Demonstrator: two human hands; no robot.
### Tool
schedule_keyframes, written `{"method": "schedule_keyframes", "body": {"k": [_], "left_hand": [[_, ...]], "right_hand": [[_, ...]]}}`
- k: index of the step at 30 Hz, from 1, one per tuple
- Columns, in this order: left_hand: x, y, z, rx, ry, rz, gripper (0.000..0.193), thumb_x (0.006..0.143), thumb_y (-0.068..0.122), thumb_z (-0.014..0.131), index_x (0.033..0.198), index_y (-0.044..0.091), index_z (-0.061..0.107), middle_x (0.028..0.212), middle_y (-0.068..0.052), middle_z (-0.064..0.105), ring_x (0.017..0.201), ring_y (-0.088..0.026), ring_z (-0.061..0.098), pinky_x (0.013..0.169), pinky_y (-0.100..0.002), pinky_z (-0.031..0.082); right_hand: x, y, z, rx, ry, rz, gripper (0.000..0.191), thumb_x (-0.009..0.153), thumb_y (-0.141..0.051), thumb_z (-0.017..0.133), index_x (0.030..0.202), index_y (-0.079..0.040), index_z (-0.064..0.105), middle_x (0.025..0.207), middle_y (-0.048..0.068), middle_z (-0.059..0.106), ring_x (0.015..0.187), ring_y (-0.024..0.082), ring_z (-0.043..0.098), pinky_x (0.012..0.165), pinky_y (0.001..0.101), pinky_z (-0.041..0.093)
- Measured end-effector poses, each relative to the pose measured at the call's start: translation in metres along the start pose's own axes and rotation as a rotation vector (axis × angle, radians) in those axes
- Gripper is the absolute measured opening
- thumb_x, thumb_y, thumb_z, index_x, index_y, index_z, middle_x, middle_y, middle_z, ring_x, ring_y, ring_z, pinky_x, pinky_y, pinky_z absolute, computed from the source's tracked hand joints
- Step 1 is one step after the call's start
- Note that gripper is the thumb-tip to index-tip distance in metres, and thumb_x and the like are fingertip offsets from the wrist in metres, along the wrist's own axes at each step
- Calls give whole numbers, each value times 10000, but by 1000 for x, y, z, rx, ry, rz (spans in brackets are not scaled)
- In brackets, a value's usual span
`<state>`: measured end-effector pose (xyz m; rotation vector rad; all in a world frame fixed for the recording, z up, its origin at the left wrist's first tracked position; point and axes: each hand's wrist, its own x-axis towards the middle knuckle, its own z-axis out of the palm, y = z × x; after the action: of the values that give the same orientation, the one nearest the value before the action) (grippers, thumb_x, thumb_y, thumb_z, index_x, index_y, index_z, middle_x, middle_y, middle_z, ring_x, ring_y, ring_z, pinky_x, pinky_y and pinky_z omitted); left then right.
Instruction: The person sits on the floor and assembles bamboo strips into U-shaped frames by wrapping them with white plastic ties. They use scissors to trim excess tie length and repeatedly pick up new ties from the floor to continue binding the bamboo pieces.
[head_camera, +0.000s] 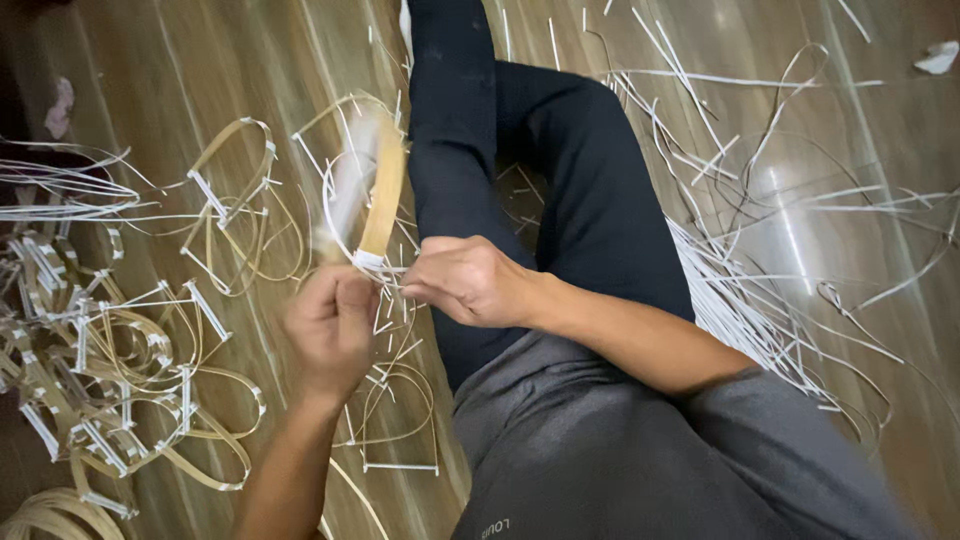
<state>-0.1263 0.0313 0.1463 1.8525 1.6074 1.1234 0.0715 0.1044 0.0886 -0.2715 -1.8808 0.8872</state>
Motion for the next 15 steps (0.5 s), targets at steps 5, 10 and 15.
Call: {"method": "schedule_keyframes", "body": {"k": [5,10,15], "left_hand": [[2,-22,2,-478,-43,-309,282,1093,159,528,871,24,637,657,21,516,572,-45,417,525,-214,299],[18,-60,-5,-552,86,-403,292,1079,174,576,822,44,624,625,14,501,508,-59,398,466,-235,285],[74,-104,-48,-241,283,-331,282,1109,214,575,877,83,669,700,36,614,554,-34,534,496,-212,405]], "right_hand": [[0,6,0,-82,10,-131,68,943,-40,740,925,-17,678,807,97,642,720,273,617,607,390,506],[-26,5,14,-156,-117,-102,81,935,-117,746,907,-63,692,804,67,662,767,213,629,575,342,532],[-70,-16,43,-355,-458,14,130,902,-148,664,1005,-86,711,834,55,680,908,219,656,678,352,563]]}}
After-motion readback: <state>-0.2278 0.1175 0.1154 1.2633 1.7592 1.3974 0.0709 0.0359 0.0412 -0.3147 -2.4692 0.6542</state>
